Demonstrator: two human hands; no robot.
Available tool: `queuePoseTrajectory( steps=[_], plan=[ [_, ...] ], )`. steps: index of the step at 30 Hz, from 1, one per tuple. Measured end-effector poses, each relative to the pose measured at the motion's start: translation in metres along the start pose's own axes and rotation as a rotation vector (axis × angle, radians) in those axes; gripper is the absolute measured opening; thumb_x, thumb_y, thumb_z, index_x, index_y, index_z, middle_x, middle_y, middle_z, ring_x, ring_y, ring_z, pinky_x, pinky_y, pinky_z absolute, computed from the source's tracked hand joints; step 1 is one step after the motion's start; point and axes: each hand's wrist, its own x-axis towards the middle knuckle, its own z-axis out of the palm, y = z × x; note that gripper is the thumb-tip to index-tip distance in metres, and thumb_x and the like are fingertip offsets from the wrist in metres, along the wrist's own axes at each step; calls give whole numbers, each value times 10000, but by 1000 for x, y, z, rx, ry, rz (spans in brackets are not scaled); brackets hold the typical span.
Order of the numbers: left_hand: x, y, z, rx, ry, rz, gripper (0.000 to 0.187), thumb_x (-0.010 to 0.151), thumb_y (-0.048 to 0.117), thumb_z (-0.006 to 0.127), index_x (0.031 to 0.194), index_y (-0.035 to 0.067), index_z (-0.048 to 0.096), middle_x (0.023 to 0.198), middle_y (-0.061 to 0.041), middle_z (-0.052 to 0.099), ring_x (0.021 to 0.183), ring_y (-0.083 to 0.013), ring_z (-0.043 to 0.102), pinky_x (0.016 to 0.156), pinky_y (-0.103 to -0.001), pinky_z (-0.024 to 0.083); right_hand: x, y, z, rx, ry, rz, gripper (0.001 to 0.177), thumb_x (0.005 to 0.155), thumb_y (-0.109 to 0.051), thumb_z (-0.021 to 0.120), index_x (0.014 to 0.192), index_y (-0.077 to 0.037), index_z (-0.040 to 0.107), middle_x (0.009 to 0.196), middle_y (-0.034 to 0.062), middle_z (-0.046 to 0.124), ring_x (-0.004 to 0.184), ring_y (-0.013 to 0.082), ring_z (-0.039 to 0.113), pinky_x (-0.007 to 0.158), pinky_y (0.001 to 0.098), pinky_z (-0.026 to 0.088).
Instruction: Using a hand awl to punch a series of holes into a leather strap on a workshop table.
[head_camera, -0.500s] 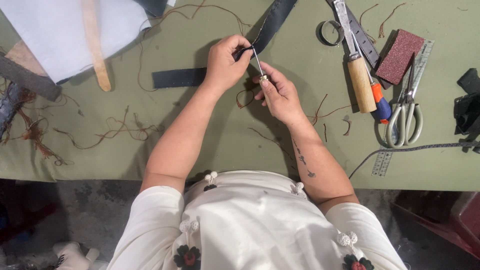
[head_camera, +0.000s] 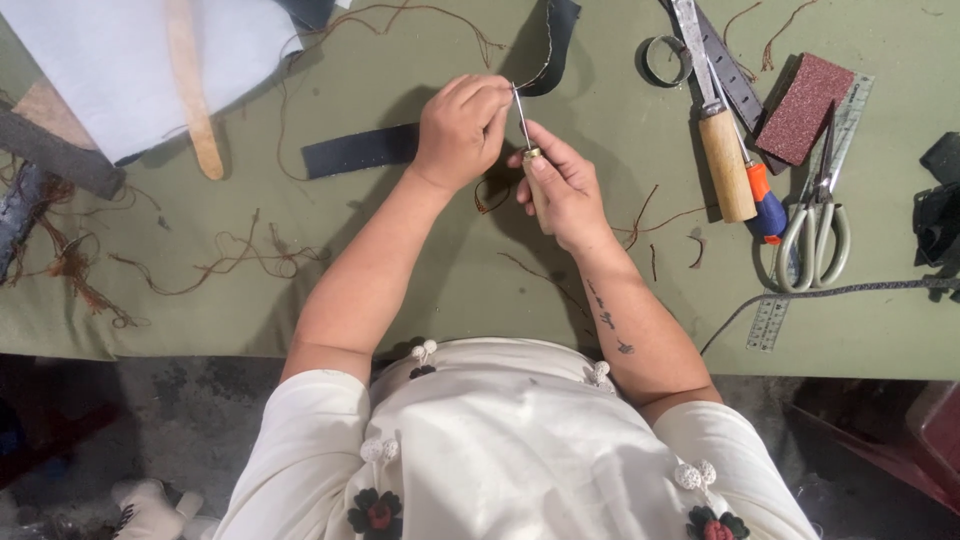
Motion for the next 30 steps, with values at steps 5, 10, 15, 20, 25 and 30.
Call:
queuePoseTrajectory(
  steps=[5,10,15,20,25,30],
  plan=[
    [7,10,-1,67,65,57,137,959,-64,570,868,-13,658,932,-111,714,773,-265,671,718,-344,576,-2,-6,5,285,-26,83,540,1035,-205,586,1535,-41,467,1084,164,695,662,176,606,505,273,505],
    [5,14,0,121,79,61,149,930,-71,551,861,10,655,956,-78,703,722,-242,624,675,-304,550,-4,-7,7,430,-7,117,515,1036,-157,567,1526,-26,480,1057,192,675,627,189,569,481,270,468],
    [5,15,1,88,83,64,139,965,-47,569,867,-1,657,936,-102,697,754,-258,656,701,-331,574,-3,-1,4,415,-14,76,497,1045,-156,572,1521,-38,491,1055,194,674,621,197,566,463,280,471],
    [-4,13,6,-142,30,-250,39,932,38,654,909,67,664,975,-53,748,881,-262,729,753,-391,564,-1,-4,-2,293,-36,60,516,1038,-220,608,1522,-79,504,1051,145,688,642,168,581,481,268,484],
    [-1,7,-3,-116,-85,-412,129,910,154,688,1014,131,615,922,17,682,830,-219,652,739,-367,505,6,-2,-17,16,-53,-29,415,1076,-196,555,1486,-133,543,1125,111,705,697,177,638,564,266,546],
    [15,12,-15,104,161,4,158,872,-77,590,858,80,593,846,-58,572,708,-247,534,615,-326,442,4,-6,-10,-214,-5,-204,331,1004,-228,710,1294,-85,638,1049,56,693,743,108,608,698,232,546]
  ],
)
